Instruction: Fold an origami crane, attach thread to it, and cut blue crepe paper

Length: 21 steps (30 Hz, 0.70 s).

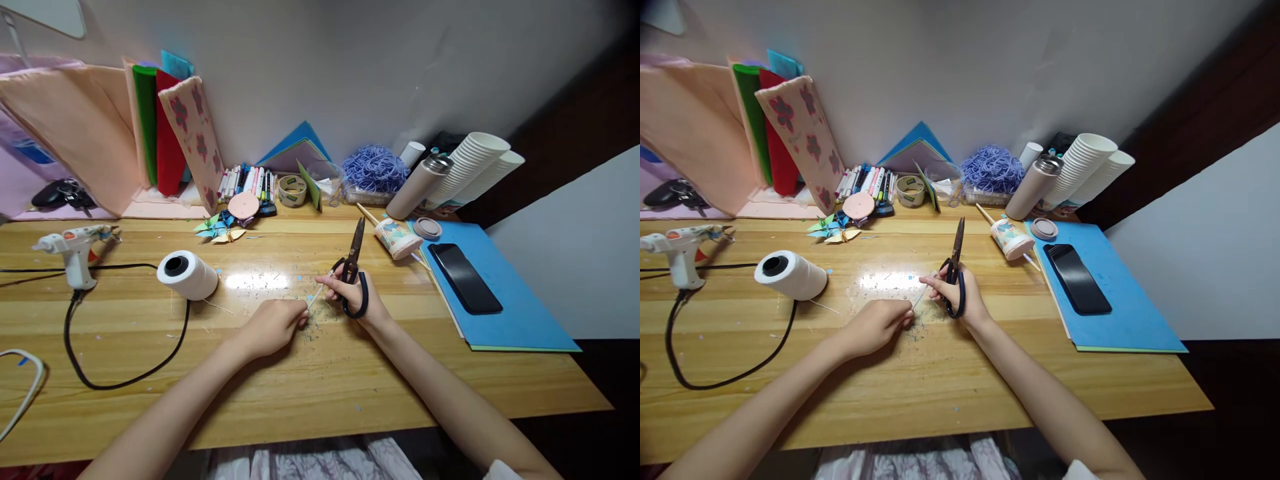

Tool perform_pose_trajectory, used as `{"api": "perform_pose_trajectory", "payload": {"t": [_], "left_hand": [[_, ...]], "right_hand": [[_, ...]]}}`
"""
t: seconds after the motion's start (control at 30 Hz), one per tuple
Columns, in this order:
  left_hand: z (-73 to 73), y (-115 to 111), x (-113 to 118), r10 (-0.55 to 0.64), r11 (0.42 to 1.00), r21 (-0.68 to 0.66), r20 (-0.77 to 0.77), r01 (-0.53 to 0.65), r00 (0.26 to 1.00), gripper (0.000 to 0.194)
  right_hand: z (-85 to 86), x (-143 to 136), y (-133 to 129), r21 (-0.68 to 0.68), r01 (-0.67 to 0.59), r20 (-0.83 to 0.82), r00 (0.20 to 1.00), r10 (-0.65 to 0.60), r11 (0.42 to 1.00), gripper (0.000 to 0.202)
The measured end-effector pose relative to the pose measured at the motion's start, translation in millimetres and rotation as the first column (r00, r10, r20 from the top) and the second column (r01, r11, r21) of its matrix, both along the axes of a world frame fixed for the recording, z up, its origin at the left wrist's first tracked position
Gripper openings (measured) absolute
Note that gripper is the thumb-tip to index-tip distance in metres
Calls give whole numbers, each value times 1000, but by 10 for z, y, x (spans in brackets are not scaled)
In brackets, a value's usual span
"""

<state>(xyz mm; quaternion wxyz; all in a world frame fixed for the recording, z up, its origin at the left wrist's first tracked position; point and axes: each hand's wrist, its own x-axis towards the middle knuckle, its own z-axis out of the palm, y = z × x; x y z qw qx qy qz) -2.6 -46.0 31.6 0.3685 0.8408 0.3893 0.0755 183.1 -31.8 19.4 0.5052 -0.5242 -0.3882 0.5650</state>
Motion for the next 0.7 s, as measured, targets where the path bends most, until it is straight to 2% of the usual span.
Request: {"api": "perform_pose_trajectory", "payload": {"t": [0.1, 0.17, 0.2, 0.3, 0.37, 0.47, 0.6, 0.7], "left_hand": [[69, 5, -1, 40, 996, -84, 193, -24, 980, 28], [109, -3, 14, 102, 987, -154, 339, -52, 935, 27], [122, -13, 31, 145, 977, -203, 395, -68, 907, 32], [123, -54, 120, 273, 914, -402, 516, -52, 812, 49], [103, -81, 199, 341, 874, -486, 566, -31, 750, 45], [78, -93, 287, 399, 877, -467, 579, -111, 711, 33], [79, -61, 272, 383, 914, -325, 496, -242, 779, 28], [75, -27, 198, 402, 914, -238, 436, -328, 805, 29]], "right_hand": [[30, 9, -37, 31, -52, 19, 998, 52, 998, 47], [62, -12, -74, 53, -89, 18, 996, 88, 995, 45], [80, -29, -93, 64, -105, 17, 994, 104, 992, 44], [135, -89, -139, 80, -112, 38, 993, 109, 991, 42], [162, -122, -154, 72, -88, 62, 995, 84, 994, 43], [181, -146, -159, 67, -55, 91, 995, 48, 996, 46], [197, -140, -150, 90, -58, 90, 995, 50, 994, 43], [205, -108, -134, 102, -51, 59, 997, 45, 993, 41]]}}
